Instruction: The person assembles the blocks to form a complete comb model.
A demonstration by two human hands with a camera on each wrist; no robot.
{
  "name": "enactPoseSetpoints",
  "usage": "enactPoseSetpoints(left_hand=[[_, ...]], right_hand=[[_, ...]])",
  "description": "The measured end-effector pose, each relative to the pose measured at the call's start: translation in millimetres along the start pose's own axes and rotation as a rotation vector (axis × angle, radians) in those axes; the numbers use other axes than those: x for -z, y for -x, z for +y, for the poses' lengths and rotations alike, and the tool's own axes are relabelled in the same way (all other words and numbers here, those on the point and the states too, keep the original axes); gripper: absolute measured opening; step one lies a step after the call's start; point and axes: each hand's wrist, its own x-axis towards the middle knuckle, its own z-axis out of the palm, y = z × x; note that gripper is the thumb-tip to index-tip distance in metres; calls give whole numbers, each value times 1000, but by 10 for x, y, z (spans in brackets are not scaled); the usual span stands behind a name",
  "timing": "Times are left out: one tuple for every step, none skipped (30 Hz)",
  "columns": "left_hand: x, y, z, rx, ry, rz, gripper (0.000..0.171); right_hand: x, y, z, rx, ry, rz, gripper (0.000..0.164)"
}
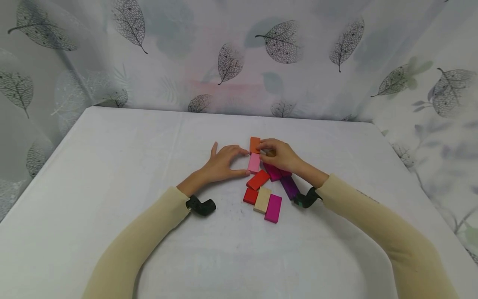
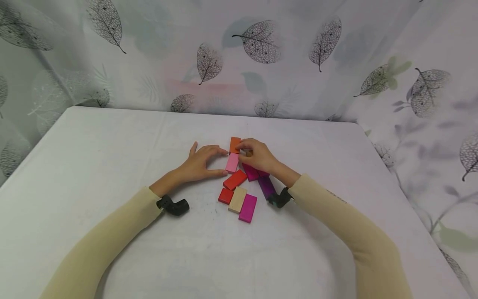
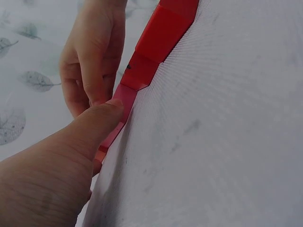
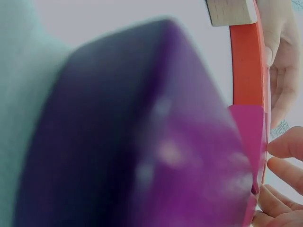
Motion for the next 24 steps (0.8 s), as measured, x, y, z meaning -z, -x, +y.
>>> enactPoseSetpoints(left_hand=[[0, 2, 0, 0, 1, -1, 57], [0, 3, 0, -1, 3, -1, 56], [1, 4, 0, -2, 6, -1, 54], [2, 6, 2, -2, 8, -1, 53], [2, 7, 3, -3, 8, -1, 53], [2, 8, 4, -3, 8, -2, 53], [3, 8, 3, -2, 9, -2, 53], [2, 7, 1, -4, 9, -1, 53], [2, 5, -1, -5, 8, -1, 54], [-1, 6, -6, -5, 9, -4, 55], [-4, 6, -11, -6, 9, -8, 56], [-6, 6, -16, -8, 11, -12, 57], [-9, 7, -22, -12, 11, -17, 57], [-13, 6, -30, -17, 9, -21, 57], [-16, 7, -37, -22, 7, -25, 57], [-21, 7, -45, -27, 2, -29, 56], [-24, 5, -50, -32, -3, -30, 56], [-26, 2, -55, -36, -8, -30, 55], [-28, 1, -57, -38, -13, -29, 54], [-28, -1, -59, -39, -16, -29, 53], [-28, -2, -57, -41, -16, -28, 53], [-27, -3, -54, -41, -14, -28, 52], [-24, -3, -49, -42, -12, -28, 52], [-20, -1, -44, -41, -8, -29, 52]], right_hand=[[1, 0, -3, -4, -2, 0, 33], [1, 0, -5, -6, -4, -1, 33], [2, 0, -7, -7, -7, -2, 33], [4, 2, -10, -9, -12, -2, 33], [5, 0, -10, -5, -16, -5, 33], [6, -4, -7, 2, -16, -9, 33], [8, -10, -3, 9, -14, -13, 33], [11, -15, 0, 18, -9, -17, 33], [15, -21, 2, 29, 0, -21, 34], [17, -27, 6, 38, 11, -26, 34], [20, -35, 9, 47, 26, -32, 34], [24, -39, 8, 52, 39, -37, 34], [30, -43, 6, 55, 50, -41, 34], [37, -47, -1, 58, 60, -47, 34], [45, -51, -8, 58, 67, -52, 34], [53, -56, -16, 58, 72, -57, 34], [61, -62, -20, 59, 76, -61, 34], [69, -67, -27, 62, 82, -66, 34], [81, -72, -31, 66, 80, -71, 33], [90, -79, -34, 64, 74, -77, 33], [98, -86, -33, 61, 67, -84, 33], [105, -94, -31, 64, 61, -91, 33], [114, -101, -27, 66, 58, -97, 32], [120, -110, -27, 71, 52, -103, 32]])
